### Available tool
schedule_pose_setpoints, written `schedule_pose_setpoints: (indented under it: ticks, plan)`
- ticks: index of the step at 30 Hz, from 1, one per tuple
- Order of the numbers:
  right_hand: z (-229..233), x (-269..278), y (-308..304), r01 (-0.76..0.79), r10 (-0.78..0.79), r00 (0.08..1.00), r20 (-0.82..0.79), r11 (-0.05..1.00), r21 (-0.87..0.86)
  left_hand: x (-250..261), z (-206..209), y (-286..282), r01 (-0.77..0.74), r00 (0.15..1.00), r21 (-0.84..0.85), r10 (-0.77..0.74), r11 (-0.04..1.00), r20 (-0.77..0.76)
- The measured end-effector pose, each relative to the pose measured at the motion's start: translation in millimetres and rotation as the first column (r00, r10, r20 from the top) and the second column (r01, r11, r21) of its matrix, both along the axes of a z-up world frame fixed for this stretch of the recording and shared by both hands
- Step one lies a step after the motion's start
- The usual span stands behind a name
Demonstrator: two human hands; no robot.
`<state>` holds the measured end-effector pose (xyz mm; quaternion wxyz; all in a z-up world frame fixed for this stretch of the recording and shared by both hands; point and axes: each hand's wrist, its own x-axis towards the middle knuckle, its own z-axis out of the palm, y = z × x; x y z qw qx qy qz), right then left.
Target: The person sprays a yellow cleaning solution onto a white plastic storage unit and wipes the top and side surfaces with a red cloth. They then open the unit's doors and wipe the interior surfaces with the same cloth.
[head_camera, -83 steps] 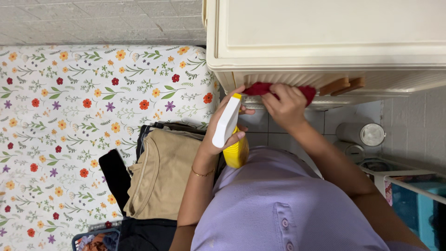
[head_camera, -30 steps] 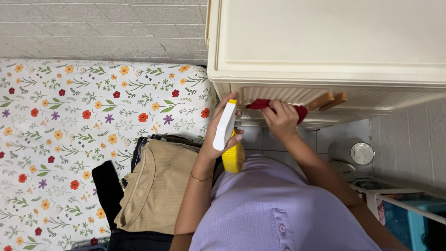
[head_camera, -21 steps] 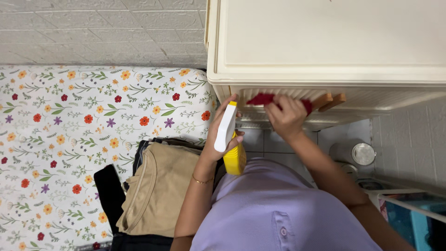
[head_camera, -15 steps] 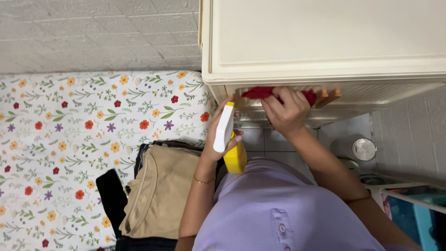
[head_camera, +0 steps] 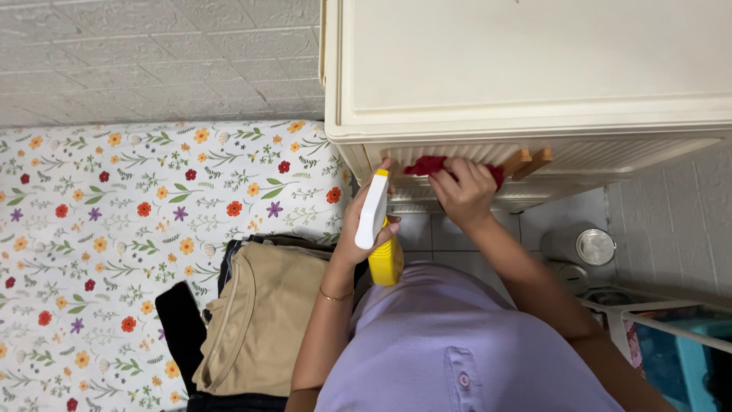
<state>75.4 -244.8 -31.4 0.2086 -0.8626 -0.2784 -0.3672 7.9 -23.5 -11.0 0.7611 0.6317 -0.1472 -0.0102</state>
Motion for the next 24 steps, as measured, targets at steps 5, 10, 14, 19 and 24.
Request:
schedule_pose_setpoints:
  ticks: [5,10,14,19,24]
  plan:
    - [-28,-9,-2,-0.003,-0.004,0.995,-0.095,0.998,-0.07,-5,-14,1,0.006,0.999,-0.024,-0.007,1.0,-0.051]
    - [-16,-9,-2,0.019,-0.023,0.999,-0.047,0.997,-0.076,-12,-30,-3,-0.008,0.999,0.001,0.008,1.0,-0.044]
    - [21,-4,-5,-0.004,0.004,1.0,0.0,1.0,-0.026,-11,-30,-3,0.004,0.999,0.008,-0.004,1.0,-0.05]
    - [54,-9,-7,0.048,-0.048,0.999,0.015,0.998,0.03,-13,-28,-7,0.01,0.999,0.005,-0.01,1.0,-0.044]
    - [43,-8,-2,0.061,-0.061,0.998,0.012,0.997,0.045,-14,-12,-7,0.002,0.998,0.022,0.0,1.0,-0.058]
